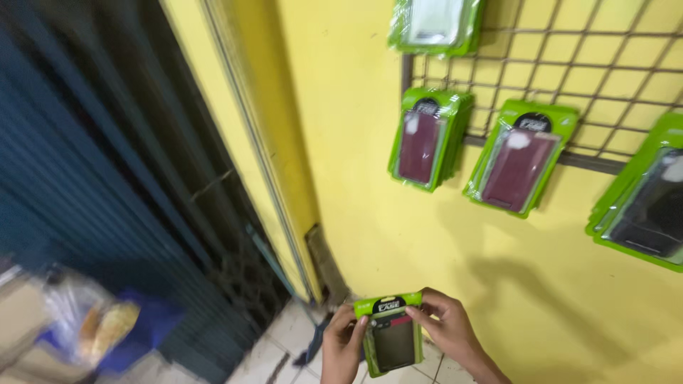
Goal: The person repeatedly picks up packaged phone cases from a white plastic chair, wipes them with a cloth, and hangs them on a wall-mounted wire grid display. The person handles multiple cases one at a time, moving between the chair and the display rack.
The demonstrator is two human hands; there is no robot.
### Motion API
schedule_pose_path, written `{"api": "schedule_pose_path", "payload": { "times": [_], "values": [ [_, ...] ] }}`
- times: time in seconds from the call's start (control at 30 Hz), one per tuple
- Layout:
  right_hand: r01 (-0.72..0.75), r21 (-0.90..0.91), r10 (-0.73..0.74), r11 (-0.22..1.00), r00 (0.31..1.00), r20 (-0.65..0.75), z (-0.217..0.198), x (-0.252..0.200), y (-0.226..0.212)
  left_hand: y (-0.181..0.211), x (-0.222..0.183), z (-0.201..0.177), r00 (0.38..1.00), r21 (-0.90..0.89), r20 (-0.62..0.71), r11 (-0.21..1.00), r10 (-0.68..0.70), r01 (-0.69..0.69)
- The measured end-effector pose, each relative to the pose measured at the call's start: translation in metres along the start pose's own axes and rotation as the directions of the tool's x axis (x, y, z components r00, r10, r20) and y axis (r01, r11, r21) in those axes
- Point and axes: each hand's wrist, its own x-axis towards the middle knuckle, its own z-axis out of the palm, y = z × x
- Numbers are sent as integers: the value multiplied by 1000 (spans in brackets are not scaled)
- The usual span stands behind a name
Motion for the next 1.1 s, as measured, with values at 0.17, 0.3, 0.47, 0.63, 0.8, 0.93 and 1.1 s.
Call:
{"api": "schedule_pose_path", "payload": {
  "times": [0.17,0.3,0.47,0.63,0.8,0.93,1.1],
  "values": [
    [-97,-145,32,985,918,-395,-12,43,-50,55,134,28,974,-200,227,979,16,31],
    [-73,-450,-212,890,807,-551,-45,68,-118,142,203,65,901,-75,434,997,24,9],
    [-83,-818,-574,570,671,-468,-111,95,-231,267,274,120,619,-175,493,767,611,-617],
    [-59,-899,-744,434,539,-394,-180,135,-341,379,341,186,500,-305,388,619,775,-724],
    [45,-855,-730,517,545,-413,-225,190,-424,448,389,242,499,-224,214,539,840,-812],
    [58,-833,-694,550,586,-418,-263,215,-438,457,414,277,479,-142,146,498,865,-856],
    [112,-764,-655,635,602,-457,-295,234,-425,451,423,303,490,-111,104,500,866,-859]
  ]
}}
